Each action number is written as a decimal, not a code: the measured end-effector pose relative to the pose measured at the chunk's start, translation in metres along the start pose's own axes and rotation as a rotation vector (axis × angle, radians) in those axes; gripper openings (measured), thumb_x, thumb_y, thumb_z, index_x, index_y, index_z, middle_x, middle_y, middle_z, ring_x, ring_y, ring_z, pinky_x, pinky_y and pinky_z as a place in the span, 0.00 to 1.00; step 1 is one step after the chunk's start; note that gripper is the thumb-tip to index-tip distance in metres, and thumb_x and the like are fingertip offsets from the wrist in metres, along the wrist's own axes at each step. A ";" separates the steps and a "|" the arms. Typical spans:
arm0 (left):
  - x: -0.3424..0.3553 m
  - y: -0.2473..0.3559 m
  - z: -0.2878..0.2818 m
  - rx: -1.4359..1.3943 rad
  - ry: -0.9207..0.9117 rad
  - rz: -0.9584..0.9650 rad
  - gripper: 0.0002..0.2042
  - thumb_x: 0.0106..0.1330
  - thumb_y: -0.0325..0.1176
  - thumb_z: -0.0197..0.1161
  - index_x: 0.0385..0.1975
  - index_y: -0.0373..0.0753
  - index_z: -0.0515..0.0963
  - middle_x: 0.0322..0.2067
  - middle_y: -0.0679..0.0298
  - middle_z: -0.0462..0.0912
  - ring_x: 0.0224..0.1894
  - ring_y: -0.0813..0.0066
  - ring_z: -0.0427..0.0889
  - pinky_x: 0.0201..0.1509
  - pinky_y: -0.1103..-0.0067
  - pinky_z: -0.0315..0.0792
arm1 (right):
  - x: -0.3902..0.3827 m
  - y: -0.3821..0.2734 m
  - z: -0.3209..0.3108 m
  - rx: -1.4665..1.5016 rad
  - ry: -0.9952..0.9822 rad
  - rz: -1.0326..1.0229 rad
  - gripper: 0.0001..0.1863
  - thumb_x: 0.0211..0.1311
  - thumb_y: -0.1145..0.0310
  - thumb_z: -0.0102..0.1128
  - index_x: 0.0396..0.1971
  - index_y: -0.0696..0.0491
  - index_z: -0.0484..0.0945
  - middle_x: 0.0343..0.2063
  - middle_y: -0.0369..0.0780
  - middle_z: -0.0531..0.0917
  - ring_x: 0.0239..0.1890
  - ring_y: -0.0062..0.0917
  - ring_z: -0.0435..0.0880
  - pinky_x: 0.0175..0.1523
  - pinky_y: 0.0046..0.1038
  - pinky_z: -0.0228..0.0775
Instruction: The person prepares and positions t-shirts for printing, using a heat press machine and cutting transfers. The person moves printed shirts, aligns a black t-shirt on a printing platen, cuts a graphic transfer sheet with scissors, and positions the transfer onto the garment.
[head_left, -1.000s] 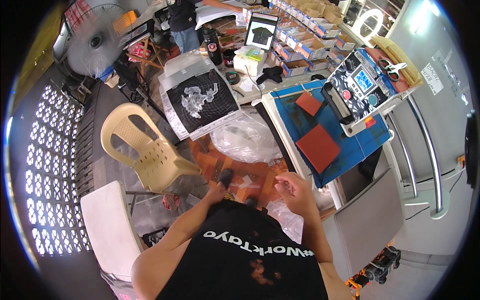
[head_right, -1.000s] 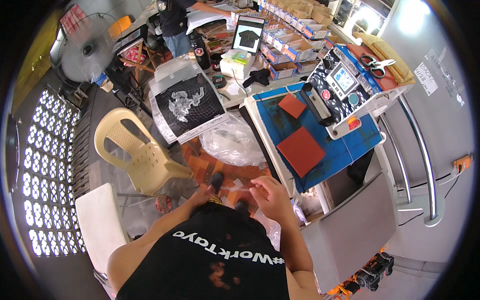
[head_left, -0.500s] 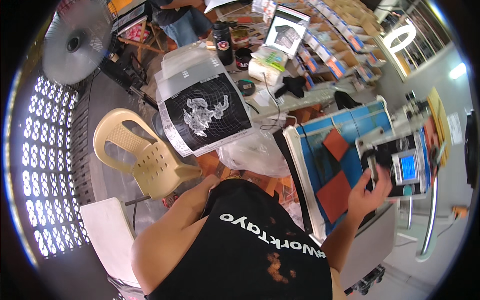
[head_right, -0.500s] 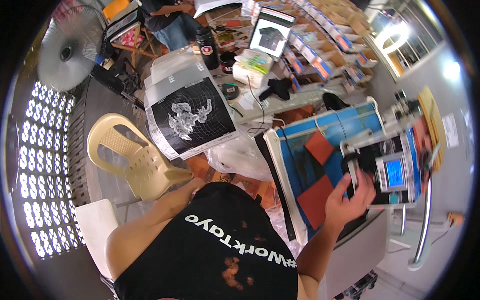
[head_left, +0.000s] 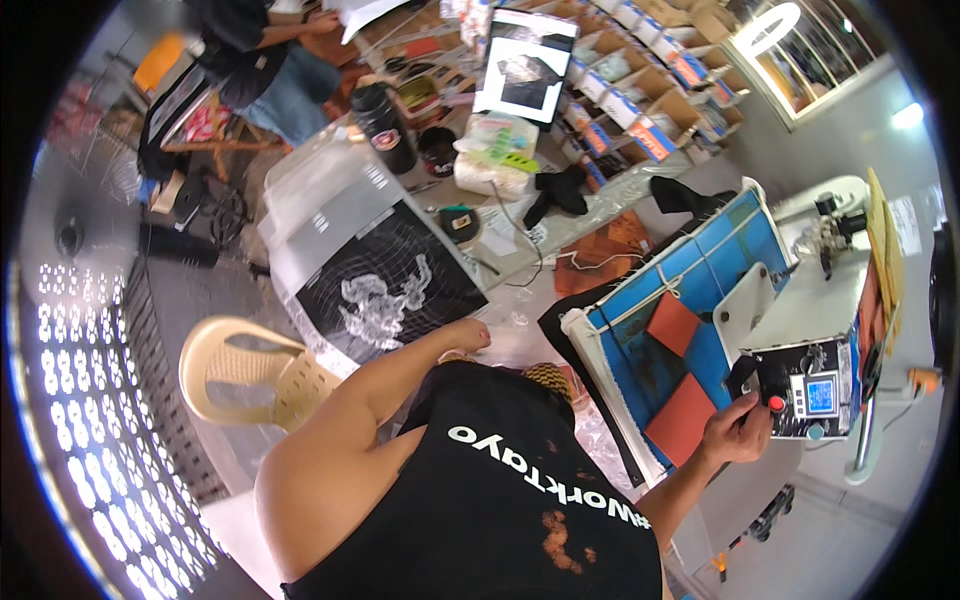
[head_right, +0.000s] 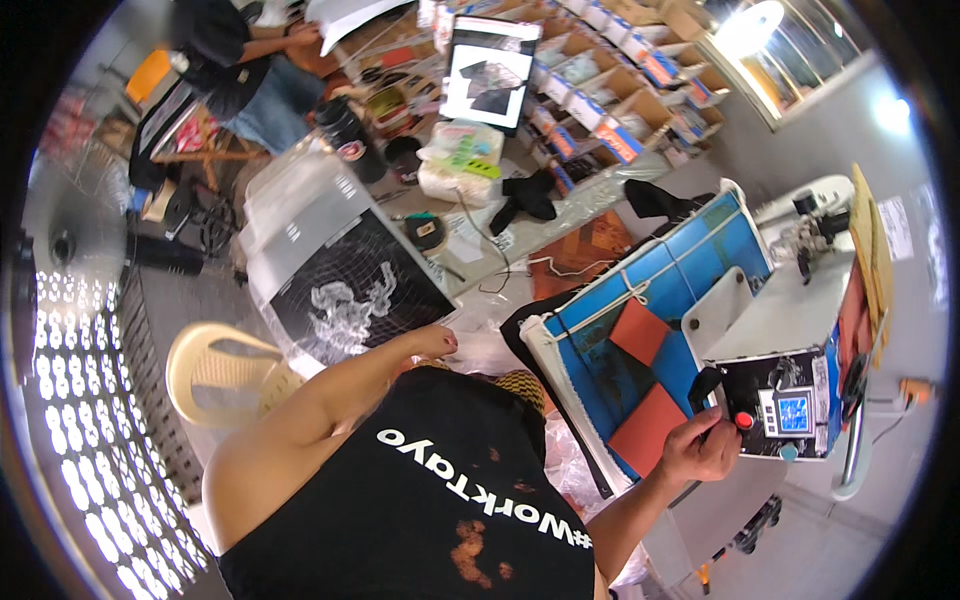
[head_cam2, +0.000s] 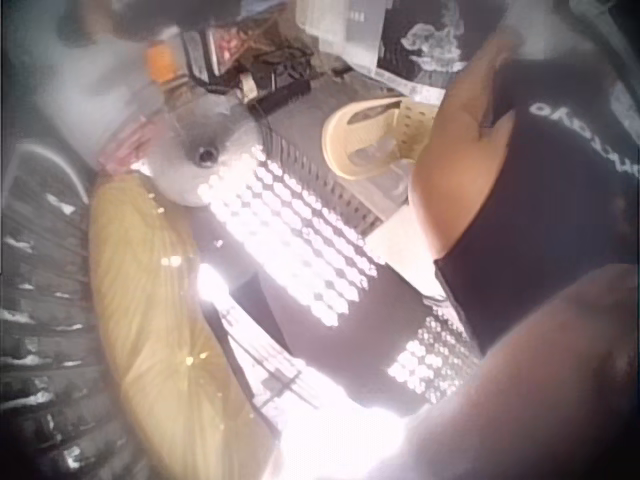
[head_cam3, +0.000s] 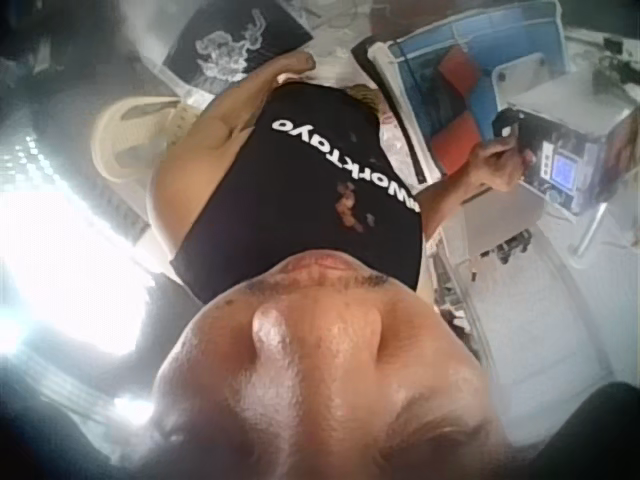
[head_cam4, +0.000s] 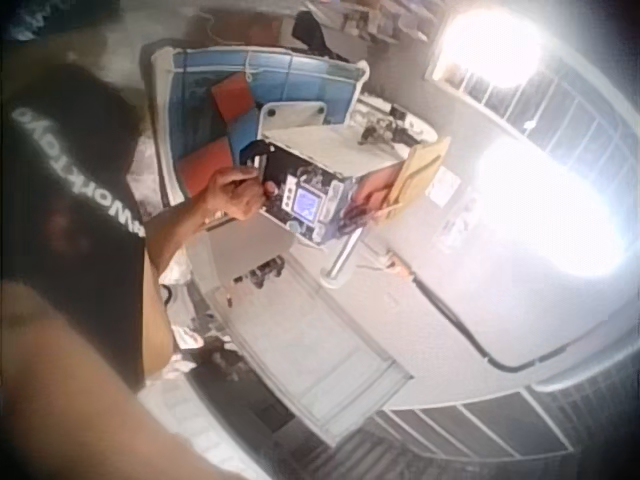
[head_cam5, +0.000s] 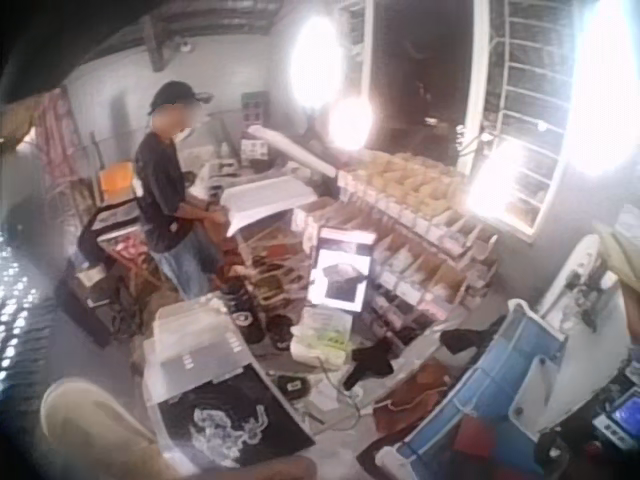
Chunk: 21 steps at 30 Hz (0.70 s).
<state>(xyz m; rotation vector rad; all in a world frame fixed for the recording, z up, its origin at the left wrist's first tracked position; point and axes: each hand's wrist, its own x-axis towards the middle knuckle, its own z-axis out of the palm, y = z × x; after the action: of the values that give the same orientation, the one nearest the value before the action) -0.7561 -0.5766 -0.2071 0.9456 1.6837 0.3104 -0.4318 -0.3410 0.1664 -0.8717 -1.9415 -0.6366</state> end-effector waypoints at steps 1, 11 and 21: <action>-0.001 0.022 -0.018 -0.158 -0.011 0.112 0.13 0.61 0.40 0.59 0.37 0.38 0.83 0.32 0.58 0.85 0.33 0.67 0.84 0.39 0.72 0.77 | -0.002 0.000 0.001 0.008 0.001 0.007 0.19 0.63 0.72 0.56 0.12 0.55 0.65 0.12 0.43 0.67 0.15 0.41 0.68 0.20 0.41 0.55; 0.018 0.222 -0.294 0.360 1.384 0.475 0.07 0.61 0.38 0.62 0.30 0.42 0.78 0.54 0.56 0.74 0.61 0.53 0.69 0.62 0.56 0.62 | 0.007 -0.008 0.005 -0.096 0.073 0.049 0.19 0.62 0.73 0.54 0.11 0.56 0.63 0.12 0.42 0.65 0.14 0.39 0.64 0.20 0.38 0.51; 0.068 0.226 -0.329 0.507 1.261 0.147 0.18 0.64 0.46 0.59 0.42 0.38 0.80 0.65 0.55 0.63 0.73 0.55 0.49 0.69 0.39 0.37 | 0.006 -0.008 0.005 -0.107 0.028 0.032 0.18 0.62 0.75 0.51 0.11 0.56 0.62 0.11 0.42 0.62 0.14 0.39 0.62 0.21 0.38 0.49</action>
<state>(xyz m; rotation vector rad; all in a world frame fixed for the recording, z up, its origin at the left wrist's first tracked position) -0.9613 -0.2966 0.0017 1.3755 2.9346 0.6865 -0.4428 -0.3407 0.1692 -0.9540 -1.8788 -0.7354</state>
